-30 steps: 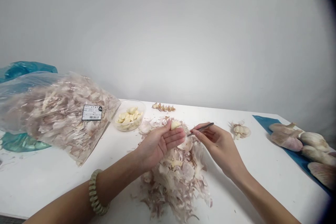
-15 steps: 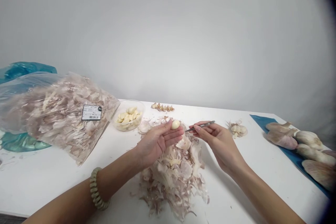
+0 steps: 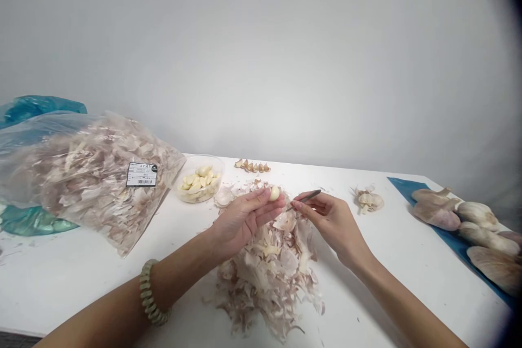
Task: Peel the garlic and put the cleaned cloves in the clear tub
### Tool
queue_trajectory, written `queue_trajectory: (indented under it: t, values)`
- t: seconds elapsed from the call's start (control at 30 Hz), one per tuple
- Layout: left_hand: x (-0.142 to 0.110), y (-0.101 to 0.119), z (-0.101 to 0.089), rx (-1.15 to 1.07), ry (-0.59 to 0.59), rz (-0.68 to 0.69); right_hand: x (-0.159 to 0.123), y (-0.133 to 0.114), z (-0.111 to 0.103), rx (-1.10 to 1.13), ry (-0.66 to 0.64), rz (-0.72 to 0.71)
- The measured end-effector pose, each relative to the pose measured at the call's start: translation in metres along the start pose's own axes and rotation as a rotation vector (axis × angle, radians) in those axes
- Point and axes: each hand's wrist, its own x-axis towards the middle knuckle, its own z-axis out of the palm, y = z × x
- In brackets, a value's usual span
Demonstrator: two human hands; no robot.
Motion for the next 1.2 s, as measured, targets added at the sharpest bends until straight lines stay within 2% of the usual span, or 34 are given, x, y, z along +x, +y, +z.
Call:
queue_trajectory:
  t: [0.2,0.33,0.4,0.47,0.57,0.63,0.8,0.87,1.03,1.2]
  values:
    - [-0.001,0.0,0.0,-0.004,-0.006,-0.001,0.001,0.002,0.0,-0.097,0.001,-0.029]
    - [-0.001,0.0,0.0,-0.012,-0.005,0.012,0.0,0.001,-0.001,-0.077,0.043,-0.032]
    - [-0.001,0.0,0.002,-0.007,0.023,0.014,-0.001,0.0,-0.001,-0.026,0.088,-0.038]
    - [-0.001,0.001,0.004,0.022,0.101,0.035,-0.002,-0.002,-0.001,0.03,0.12,-0.045]
    - [-0.002,0.002,0.005,0.174,0.219,0.126,-0.004,-0.004,0.0,0.073,0.113,-0.049]
    - [-0.003,0.002,0.005,0.339,0.256,0.22,-0.004,-0.005,0.002,0.082,0.097,-0.046]
    - [-0.004,0.001,0.003,0.716,0.291,0.57,-0.007,-0.01,0.005,0.157,0.043,-0.008]
    - [-0.005,0.001,0.003,0.801,0.273,0.653,-0.008,-0.013,0.005,0.215,0.0,0.028]
    - [-0.008,-0.002,0.005,0.883,0.245,0.673,-0.01,-0.021,0.007,0.31,-0.157,0.17]
    - [-0.009,-0.002,0.005,0.941,0.232,0.698,-0.012,-0.023,0.008,0.368,-0.222,0.223]
